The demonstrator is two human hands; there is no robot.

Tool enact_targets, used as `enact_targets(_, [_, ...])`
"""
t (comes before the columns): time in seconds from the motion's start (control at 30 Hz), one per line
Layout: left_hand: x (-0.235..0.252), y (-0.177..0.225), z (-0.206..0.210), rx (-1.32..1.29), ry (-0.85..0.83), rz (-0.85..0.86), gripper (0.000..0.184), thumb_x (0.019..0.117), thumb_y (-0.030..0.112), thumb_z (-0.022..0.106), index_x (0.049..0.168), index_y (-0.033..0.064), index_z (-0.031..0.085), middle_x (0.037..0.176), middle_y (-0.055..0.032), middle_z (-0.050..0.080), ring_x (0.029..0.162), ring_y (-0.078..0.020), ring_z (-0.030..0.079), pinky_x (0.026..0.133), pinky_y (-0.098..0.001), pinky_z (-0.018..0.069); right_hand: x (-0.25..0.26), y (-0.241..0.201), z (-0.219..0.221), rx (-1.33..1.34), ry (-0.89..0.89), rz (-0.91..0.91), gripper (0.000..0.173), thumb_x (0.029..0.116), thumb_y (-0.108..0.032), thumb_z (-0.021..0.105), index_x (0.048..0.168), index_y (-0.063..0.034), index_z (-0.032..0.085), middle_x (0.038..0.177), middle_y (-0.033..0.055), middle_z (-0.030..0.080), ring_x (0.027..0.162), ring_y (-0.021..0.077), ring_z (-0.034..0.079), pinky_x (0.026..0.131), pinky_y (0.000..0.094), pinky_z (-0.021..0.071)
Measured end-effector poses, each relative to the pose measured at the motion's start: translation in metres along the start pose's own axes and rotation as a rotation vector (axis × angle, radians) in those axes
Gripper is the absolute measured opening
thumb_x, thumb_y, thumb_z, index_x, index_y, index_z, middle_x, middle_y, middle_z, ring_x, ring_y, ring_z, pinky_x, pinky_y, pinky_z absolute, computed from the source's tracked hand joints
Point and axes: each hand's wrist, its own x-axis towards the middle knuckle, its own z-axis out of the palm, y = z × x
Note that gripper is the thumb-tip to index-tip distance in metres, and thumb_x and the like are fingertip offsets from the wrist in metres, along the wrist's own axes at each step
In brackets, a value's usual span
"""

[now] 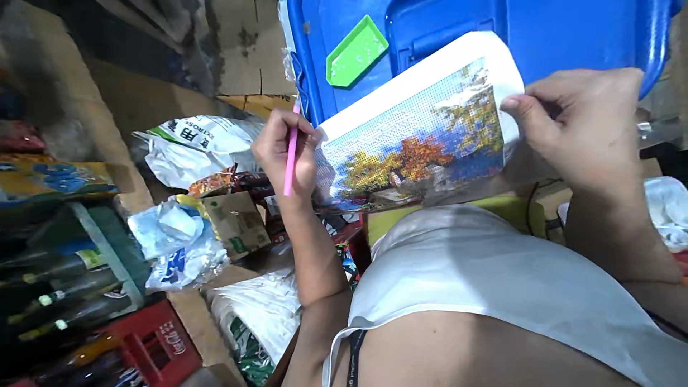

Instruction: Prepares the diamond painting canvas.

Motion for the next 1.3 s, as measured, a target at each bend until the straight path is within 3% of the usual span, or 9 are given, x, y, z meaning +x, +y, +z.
enact_targets(0.27, [-0.004,-0.011,0.001,-0.047,0.008,-0.048,0.009,0.0899,-0.002,0.068,0.096,0.002,0.063,0.087,0.0051,0.065,0.078,0.0011,0.061,0.071,-0.0181,0.0528,-0.004,0.013,-0.011,0.016,-0.009,0.154,0.04,0.1071,-0.029,0.053,0.1,0.0056,0.073,0.091,0.0244,0.07,0.078,0.0273,0.065,0.075,0.0449,0.0505])
enact_targets(0.57, [-0.003,-0.019,0.006,-0.05,-0.004,-0.121,0.012,0.0881,-0.001,0.069,0.096,0.003,0.061,0.087,0.006,0.063,0.077,0.0023,0.059,0.069,-0.0159,0.0508,-0.024,0.036,-0.036,0.118,-0.195,0.242,0.032,0.1038,-0.038,0.054,0.097,-0.0088,0.066,0.071,0.002,0.059,0.055,0.0079,0.052,0.052,0.0298,0.044])
enact_targets(0.63, [-0.002,-0.02,0.004,-0.079,-0.013,-0.112,0.013,0.0883,0.0,0.069,0.097,0.0051,0.062,0.088,0.0076,0.064,0.078,0.0029,0.06,0.069,-0.0161,0.0514,-0.022,0.041,-0.04,0.248,-0.218,0.202,0.025,0.1005,-0.03,0.057,0.108,-0.0097,0.068,0.085,-0.0015,0.067,0.067,0.0023,0.06,0.06,0.0235,0.0524])
enact_targets(0.73, [0.0,-0.023,0.0,-0.124,-0.028,-0.08,0.015,0.0899,0.004,0.073,0.099,0.0108,0.063,0.091,0.0121,0.065,0.08,0.0042,0.062,0.071,-0.016,0.0533,0.001,0.032,-0.045,0.423,-0.251,0.185,0.04,0.0986,-0.019,0.053,0.136,-0.0063,0.057,0.111,0.0018,0.072,0.086,0.006,0.07,0.072,0.0247,0.0604])
enact_targets(0.8, [0.001,-0.024,0.0,-0.136,-0.032,-0.073,0.015,0.0903,0.005,0.073,0.099,0.0117,0.063,0.091,0.0118,0.065,0.081,0.0034,0.062,0.071,-0.0163,0.0533,0.022,0.023,-0.04,0.445,-0.242,0.181,0.048,0.1021,-0.034,0.056,0.141,-0.0055,0.054,0.111,0.0022,0.071,0.087,0.0071,0.07,0.073,0.0272,0.0615])
enact_targets(0.87, [0.001,-0.024,0.001,-0.146,-0.028,-0.08,0.014,0.0905,0.004,0.072,0.099,0.0113,0.063,0.092,0.0101,0.065,0.081,0.0017,0.062,0.071,-0.0178,0.0525,0.041,0.012,-0.027,0.385,-0.212,0.184,0.054,0.0995,-0.048,0.06,0.134,-0.0052,0.061,0.099,-0.0003,0.07,0.08,0.0033,0.067,0.072,0.0249,0.059])
enact_targets(1.0, [-0.003,-0.025,0.0,-0.174,0.019,-0.079,0.019,0.0891,0.002,0.072,0.1,0.0143,0.063,0.092,0.0116,0.065,0.082,0.0017,0.062,0.071,-0.0174,0.0526,0.05,0.004,-0.007,0.331,-0.214,0.149,0.026,0.0996,-0.035,0.063,0.099,-0.0099,0.069,0.079,-0.0069,0.062,0.063,-0.0055,0.055,0.06,0.0155,0.0483])
enact_targets(1.17, [-0.011,-0.027,-0.005,-0.222,0.056,-0.11,0.023,0.089,0.0,0.071,0.102,0.0171,0.063,0.092,0.0129,0.066,0.08,0.0015,0.062,0.069,-0.0175,0.0529,0.039,0.009,-0.01,0.344,-0.244,0.206,0.019,0.1005,-0.031,0.061,0.095,-0.0131,0.065,0.075,-0.0108,0.059,0.061,-0.0084,0.053,0.056,0.0128,0.0468])
enact_targets(1.3, [-0.013,-0.03,-0.007,-0.243,0.074,-0.107,0.024,0.0893,0.0,0.072,0.103,0.018,0.063,0.094,0.0126,0.066,0.08,0.0008,0.062,0.069,-0.018,0.0535,0.036,0.015,-0.014,0.489,-0.303,0.224,0.014,0.1001,-0.022,0.057,0.093,-0.0127,0.065,0.084,-0.0079,0.07,0.073,-0.0016,0.068,0.069,0.0194,0.0599])
